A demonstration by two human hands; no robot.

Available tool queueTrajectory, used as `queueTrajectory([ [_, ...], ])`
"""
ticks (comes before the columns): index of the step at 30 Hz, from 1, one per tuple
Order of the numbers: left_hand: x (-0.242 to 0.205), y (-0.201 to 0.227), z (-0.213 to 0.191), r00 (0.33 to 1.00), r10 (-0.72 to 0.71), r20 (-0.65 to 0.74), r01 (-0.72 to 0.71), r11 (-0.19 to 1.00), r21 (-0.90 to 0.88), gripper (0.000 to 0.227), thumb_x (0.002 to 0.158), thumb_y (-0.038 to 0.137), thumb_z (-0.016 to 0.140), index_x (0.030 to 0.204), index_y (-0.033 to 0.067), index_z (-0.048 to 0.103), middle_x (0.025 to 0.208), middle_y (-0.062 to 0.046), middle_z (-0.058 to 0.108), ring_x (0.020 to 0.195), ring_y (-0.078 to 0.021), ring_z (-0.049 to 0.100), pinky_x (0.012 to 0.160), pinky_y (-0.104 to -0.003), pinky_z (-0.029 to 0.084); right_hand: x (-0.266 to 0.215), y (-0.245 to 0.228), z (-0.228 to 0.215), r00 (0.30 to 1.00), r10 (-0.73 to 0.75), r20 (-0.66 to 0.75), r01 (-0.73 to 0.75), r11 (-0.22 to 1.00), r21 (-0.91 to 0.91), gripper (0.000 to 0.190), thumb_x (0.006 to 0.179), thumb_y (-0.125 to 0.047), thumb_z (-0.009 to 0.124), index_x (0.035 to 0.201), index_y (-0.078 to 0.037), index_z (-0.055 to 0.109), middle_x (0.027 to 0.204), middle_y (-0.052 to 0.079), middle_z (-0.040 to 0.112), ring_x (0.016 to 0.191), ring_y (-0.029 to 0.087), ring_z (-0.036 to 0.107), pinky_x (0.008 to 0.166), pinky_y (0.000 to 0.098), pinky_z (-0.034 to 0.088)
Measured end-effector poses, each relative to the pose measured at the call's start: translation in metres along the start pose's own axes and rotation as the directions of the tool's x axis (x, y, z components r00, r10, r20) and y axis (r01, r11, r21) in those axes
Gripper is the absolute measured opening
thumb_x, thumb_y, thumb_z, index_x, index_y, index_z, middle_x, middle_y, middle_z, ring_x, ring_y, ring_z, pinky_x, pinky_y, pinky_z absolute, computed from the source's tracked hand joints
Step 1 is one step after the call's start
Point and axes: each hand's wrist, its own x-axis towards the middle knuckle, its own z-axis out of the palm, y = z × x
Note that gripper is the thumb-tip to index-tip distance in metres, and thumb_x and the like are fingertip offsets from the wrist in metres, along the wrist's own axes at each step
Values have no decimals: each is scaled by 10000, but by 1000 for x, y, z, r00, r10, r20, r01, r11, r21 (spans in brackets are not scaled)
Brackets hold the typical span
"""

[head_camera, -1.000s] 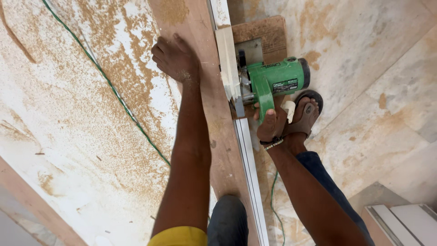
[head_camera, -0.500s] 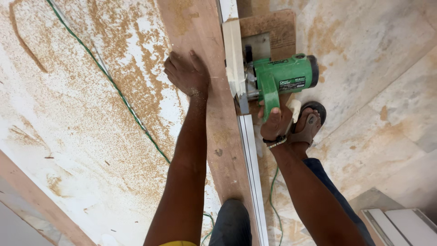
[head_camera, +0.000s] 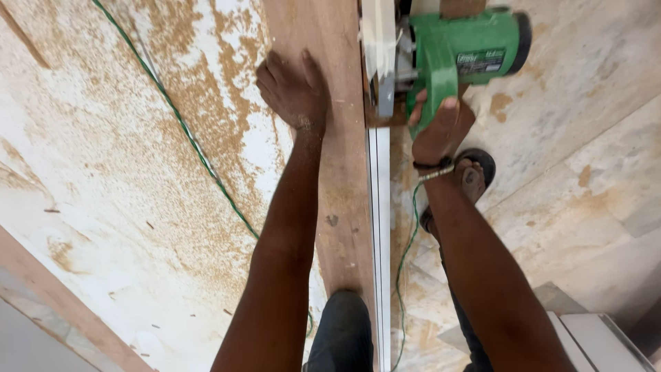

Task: The person uses a handheld electric router to cut a groove along the edge of a wooden panel. They adjust the router's guide and continue routing along the panel's length.

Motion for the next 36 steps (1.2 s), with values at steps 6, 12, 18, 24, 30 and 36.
queueTrajectory([
  [6, -4, -7, 3, 999, 27, -28, -28, 999, -26, 696, 1023, 566, 510, 1366, -39, 532, 1271, -204, 558, 1216, -336, 565, 1059, -505, 474, 10, -9, 2, 998, -17, 66, 17, 1000, 4, 803, 1020, -744, 463, 969, 37, 644, 733, 95, 595, 590, 175, 583, 531, 331, 450],
  [12, -5, -9, 6, 1000, 14, -11, -14, 1000, -2, 691, 1010, 539, 563, 1388, -39, 522, 1270, -197, 541, 1199, -331, 547, 1037, -515, 466, 12, -11, 2, 997, 5, 79, -7, 1000, 17, 795, 1017, -739, 463, 965, 31, 653, 680, 81, 591, 587, 167, 582, 531, 309, 435],
  [18, -4, -3, 3, 999, -28, 25, 26, 999, 43, 692, 1013, 536, 550, 1392, -42, 515, 1292, -206, 529, 1217, -341, 530, 1045, -528, 445, 14, -19, 8, 998, 0, 60, 2, 1000, -28, 806, 1013, -746, 450, 943, 28, 663, 667, 80, 595, 568, 160, 591, 517, 299, 451],
  [24, -6, 4, -6, 998, -20, 52, 18, 999, 35, 689, 1036, 505, 523, 1416, -69, 493, 1311, -221, 519, 1235, -364, 523, 1077, -532, 416, 22, -18, 14, 999, -4, 48, 6, 999, -46, 810, 1018, -746, 436, 939, 30, 654, 683, 90, 590, 566, 166, 590, 516, 303, 457],
  [30, -2, 7, -8, 999, -22, 48, 21, 1000, 23, 669, 1023, 502, 526, 1385, -61, 510, 1299, -225, 524, 1229, -369, 525, 1066, -541, 415, 32, -22, 18, 998, -10, 69, 12, 999, -37, 798, 1032, -734, 427, 947, 28, 646, 673, 90, 584, 565, 168, 587, 521, 308, 457],
  [36, -4, 0, -5, 998, 4, 59, -5, 1000, 14, 690, 1029, 508, 533, 1411, -66, 496, 1314, -222, 514, 1246, -376, 517, 1084, -549, 411, 34, -21, 13, 994, -9, 110, 15, 999, -48, 779, 1041, -718, 421, 946, 21, 647, 666, 73, 582, 560, 149, 573, 507, 288, 432],
])
